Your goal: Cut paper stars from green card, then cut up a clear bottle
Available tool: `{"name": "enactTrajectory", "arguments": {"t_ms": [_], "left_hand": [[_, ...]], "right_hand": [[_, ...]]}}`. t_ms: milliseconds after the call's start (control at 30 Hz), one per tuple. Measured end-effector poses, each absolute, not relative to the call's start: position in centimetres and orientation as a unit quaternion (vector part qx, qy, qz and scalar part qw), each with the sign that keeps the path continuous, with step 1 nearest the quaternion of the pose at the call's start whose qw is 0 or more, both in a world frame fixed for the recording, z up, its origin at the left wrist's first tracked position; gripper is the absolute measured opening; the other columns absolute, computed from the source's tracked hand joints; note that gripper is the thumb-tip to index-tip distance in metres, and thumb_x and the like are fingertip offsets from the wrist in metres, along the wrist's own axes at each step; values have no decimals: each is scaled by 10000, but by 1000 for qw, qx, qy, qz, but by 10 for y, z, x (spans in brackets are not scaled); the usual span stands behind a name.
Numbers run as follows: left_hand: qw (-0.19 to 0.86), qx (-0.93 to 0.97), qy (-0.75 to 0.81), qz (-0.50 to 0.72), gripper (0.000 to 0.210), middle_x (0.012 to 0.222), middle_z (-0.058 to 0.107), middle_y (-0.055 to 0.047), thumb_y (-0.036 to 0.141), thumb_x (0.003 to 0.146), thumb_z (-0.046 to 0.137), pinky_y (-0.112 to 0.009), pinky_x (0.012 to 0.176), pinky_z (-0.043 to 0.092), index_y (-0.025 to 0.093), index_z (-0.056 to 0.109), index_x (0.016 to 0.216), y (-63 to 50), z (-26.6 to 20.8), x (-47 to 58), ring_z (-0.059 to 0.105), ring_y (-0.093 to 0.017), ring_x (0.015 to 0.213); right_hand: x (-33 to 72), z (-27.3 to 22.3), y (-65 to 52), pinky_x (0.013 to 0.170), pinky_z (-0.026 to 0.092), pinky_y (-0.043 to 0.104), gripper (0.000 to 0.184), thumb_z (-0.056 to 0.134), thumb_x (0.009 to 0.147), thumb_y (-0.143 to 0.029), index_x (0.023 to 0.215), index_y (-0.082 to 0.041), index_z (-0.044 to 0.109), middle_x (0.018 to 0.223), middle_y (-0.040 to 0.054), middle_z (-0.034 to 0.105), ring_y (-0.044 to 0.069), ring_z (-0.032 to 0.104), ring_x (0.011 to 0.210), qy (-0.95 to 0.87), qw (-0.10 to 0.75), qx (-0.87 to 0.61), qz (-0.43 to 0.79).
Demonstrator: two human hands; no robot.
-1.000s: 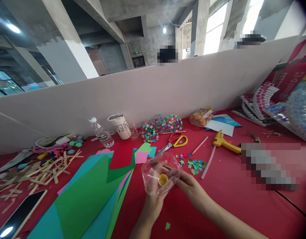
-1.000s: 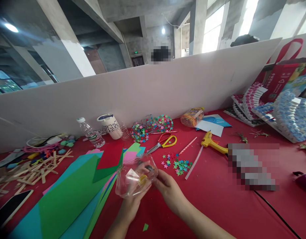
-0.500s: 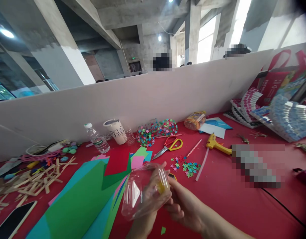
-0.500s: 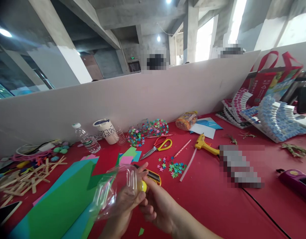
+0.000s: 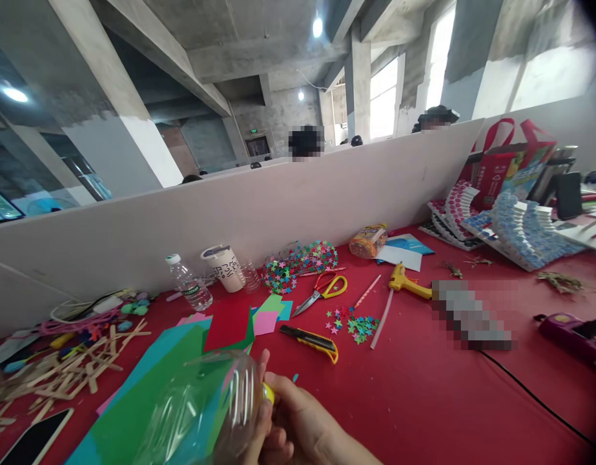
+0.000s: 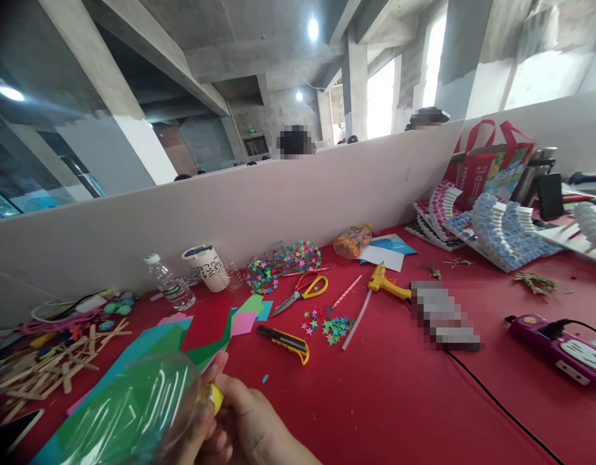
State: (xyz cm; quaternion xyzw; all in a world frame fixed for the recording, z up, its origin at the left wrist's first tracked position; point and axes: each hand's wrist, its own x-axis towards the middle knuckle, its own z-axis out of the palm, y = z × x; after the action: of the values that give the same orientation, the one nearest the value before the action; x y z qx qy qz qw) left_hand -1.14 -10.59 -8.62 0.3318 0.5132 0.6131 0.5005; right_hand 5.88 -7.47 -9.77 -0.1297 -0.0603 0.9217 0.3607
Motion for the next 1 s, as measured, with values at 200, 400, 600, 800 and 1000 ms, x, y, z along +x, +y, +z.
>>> {"name": "enactTrajectory", "arguments": {"t_ms": [200, 400, 600, 800, 1000], "left_hand": [[486, 294, 495, 658, 546, 756, 651, 9, 427, 636, 785, -106, 489, 453, 223, 674, 1130, -97, -92, 5, 567, -61, 583], [553, 324, 487, 593, 695, 698, 640, 16, 331, 543, 826, -152, 402, 431, 218, 618, 1196, -101, -96, 1, 520, -78, 479], [525, 421, 506, 539, 602, 455, 508, 59, 418, 581, 795, -153, 288, 267, 161, 657, 1108, -124, -101, -11, 372, -67, 325], [361, 523, 516, 574, 479, 883, 720, -73, 491, 560, 788, -295, 701, 550, 200, 709, 932, -139, -114, -17, 660, -275, 881], [308, 518, 524, 602, 485, 1066, 691, -72, 504, 674, 697, -405, 941, 474, 224, 670, 1069, -167, -114, -6, 595, -322, 1080]], "right_hand": [[64, -99, -70, 265, 220, 77, 399, 402, 934, -324, 616, -128, 544, 405, -49, 488, 4, 377, 257, -35, 423, -180, 887], [74, -113, -76, 272, 212, 72, 398, 344, 904, -269, 579, -130, 528, 408, -42, 470, 2, 338, 258, -74, 402, -206, 889], [73, -108, -109, 236, 136, 121, 531, 297, 909, -482, 527, -175, 501, 350, -48, 404, 37, 256, 228, -161, 348, -246, 890], [70, -109, -130, 254, 103, 144, 536, 304, 902, -516, 472, -215, 411, 308, -81, 303, 44, 159, 245, -216, 372, -244, 869], [56, -107, -147, 278, 129, 175, 434, 425, 886, -421, 499, -224, 429, 335, -88, 329, 66, 218, 266, -167, 460, -308, 816]]}}
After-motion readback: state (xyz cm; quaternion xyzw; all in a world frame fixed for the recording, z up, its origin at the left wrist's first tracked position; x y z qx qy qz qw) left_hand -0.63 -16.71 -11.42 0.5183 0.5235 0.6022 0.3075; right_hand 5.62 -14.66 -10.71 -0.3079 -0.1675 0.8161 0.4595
